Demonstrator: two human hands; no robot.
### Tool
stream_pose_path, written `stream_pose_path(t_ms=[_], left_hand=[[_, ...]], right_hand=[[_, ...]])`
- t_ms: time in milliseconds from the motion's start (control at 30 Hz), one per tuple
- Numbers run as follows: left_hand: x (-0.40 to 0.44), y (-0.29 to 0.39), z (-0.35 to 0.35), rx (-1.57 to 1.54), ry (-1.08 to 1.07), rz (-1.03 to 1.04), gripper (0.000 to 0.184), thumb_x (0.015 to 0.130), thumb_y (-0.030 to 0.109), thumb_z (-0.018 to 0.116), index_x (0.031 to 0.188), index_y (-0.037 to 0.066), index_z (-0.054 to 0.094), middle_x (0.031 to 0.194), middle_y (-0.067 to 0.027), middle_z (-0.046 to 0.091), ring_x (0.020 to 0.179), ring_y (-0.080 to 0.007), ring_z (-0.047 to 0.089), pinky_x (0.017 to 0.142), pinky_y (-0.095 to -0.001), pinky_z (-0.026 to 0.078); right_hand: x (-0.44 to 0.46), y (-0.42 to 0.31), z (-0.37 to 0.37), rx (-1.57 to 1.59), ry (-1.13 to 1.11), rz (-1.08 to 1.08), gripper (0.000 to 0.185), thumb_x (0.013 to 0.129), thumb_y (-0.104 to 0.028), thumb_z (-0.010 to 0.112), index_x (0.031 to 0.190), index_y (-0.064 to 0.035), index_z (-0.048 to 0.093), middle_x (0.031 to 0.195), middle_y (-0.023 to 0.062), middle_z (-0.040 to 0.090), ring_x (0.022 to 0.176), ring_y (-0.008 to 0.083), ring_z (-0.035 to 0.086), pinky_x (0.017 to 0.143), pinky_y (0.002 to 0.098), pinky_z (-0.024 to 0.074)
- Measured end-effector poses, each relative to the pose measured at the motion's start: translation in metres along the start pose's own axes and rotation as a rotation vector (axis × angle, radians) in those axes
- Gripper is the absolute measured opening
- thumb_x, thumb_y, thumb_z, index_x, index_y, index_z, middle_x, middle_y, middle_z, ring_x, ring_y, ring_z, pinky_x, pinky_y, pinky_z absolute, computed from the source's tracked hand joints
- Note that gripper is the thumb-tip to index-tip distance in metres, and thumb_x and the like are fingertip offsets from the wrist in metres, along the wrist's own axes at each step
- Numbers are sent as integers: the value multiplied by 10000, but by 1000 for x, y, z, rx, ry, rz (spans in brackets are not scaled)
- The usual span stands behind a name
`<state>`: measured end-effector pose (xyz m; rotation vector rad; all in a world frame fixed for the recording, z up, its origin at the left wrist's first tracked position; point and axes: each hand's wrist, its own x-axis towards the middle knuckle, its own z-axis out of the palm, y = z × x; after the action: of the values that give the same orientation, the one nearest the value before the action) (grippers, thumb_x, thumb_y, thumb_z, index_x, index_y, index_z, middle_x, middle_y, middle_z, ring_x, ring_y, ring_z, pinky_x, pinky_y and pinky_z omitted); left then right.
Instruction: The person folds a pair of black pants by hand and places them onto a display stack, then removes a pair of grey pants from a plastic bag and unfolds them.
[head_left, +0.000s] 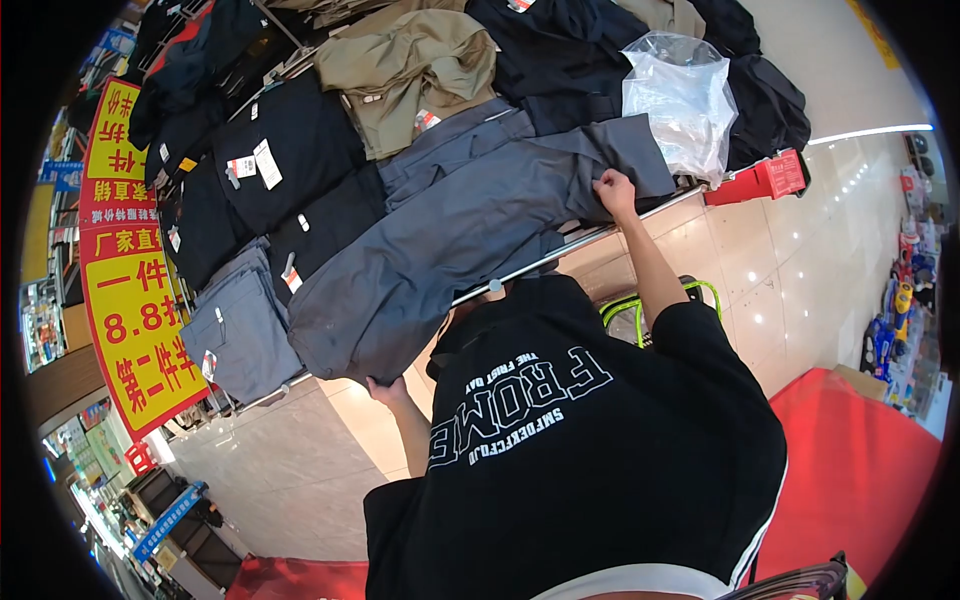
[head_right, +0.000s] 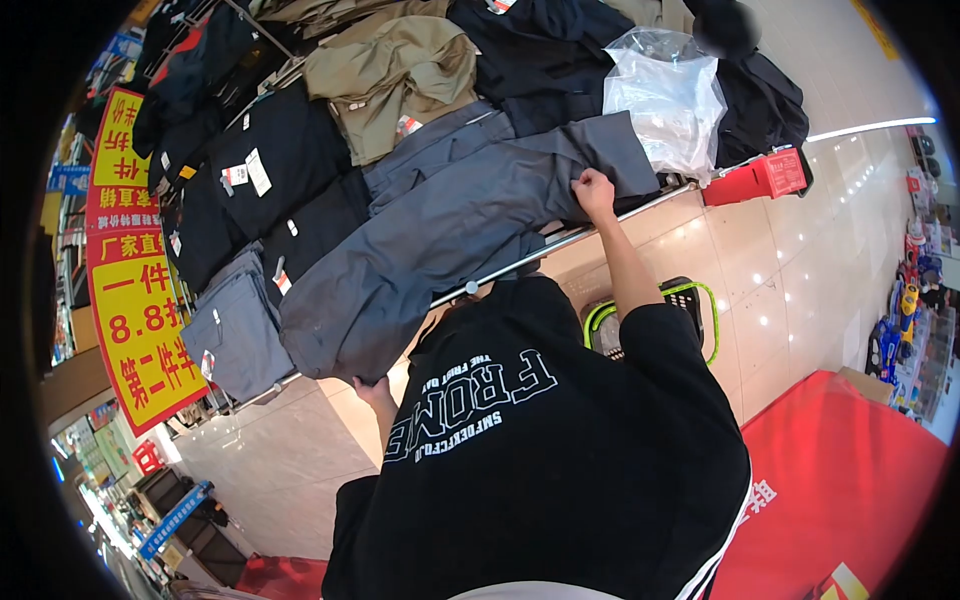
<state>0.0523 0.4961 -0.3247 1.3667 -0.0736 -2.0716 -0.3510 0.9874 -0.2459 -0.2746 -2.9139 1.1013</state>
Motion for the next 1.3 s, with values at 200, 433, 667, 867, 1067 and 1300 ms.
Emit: stream_pose_path(t_ms=[200, 433, 667, 867, 1067, 1300], left_hand=[[-50, 68, 63, 8, 414, 637, 467, 788, 99, 691, 1081, -221, 517, 1132, -266, 588, 995, -379, 598, 877, -533, 533], [-41, 164, 89, 317, 245, 712, 477, 844, 193, 674, 1139, -154, 531, 1155, -257, 590, 1008, -356, 609, 885, -497, 529], [23, 160, 16, 236, 262, 94, 475, 942, 334, 481, 1325, 54, 485, 1388, -129, 467, 1281, -334, 425, 1064, -547, 326], [15, 136, 2, 184, 222, 63, 493, 960, 355, 425, 1348, 52, 457, 1407, -127, 448, 1296, -335, 410, 1069, -536, 321], [18, 136, 13, 206, 226, 50, 488, 968, 332, 386, 1367, 56, 433, 1435, -139, 406, 1310, -346, 386, 1076, -540, 308], [22, 133, 17, 213, 248, 57, 495, 966, 322, 369, 1370, 42, 423, 1440, -143, 395, 1320, -351, 369, 1075, -546, 309]], right_hand=[[32, -36, -65, 370, 228, -1, 177, 849, -171, 568, 843, 6, 567, 757, 148, 576, 703, 170, 532, 687, 320, 446], [77, -24, -105, -263, 61, -241, 249, 782, -301, 691, 815, -60, 640, 781, 181, 661, 774, 369, 633, 691, 437, 487], [63, 14, -66, -341, 182, -210, 441, 782, -447, 691, 926, -36, 624, 901, 197, 654, 855, 374, 622, 753, 442, 483], [24, -1, -67, -472, 535, -138, 640, 745, -532, 706, 1056, 14, 581, 948, 203, 653, 883, 402, 615, 789, 465, 473], [25, -10, -65, -320, 425, 5, 333, 763, -336, 732, 865, -52, 592, 828, 119, 649, 814, 347, 603, 713, 463, 437], [26, -59, -71, -115, 384, 8, 431, 764, -338, 747, 991, -41, 532, 887, 182, 652, 818, 380, 626, 724, 451, 477]])
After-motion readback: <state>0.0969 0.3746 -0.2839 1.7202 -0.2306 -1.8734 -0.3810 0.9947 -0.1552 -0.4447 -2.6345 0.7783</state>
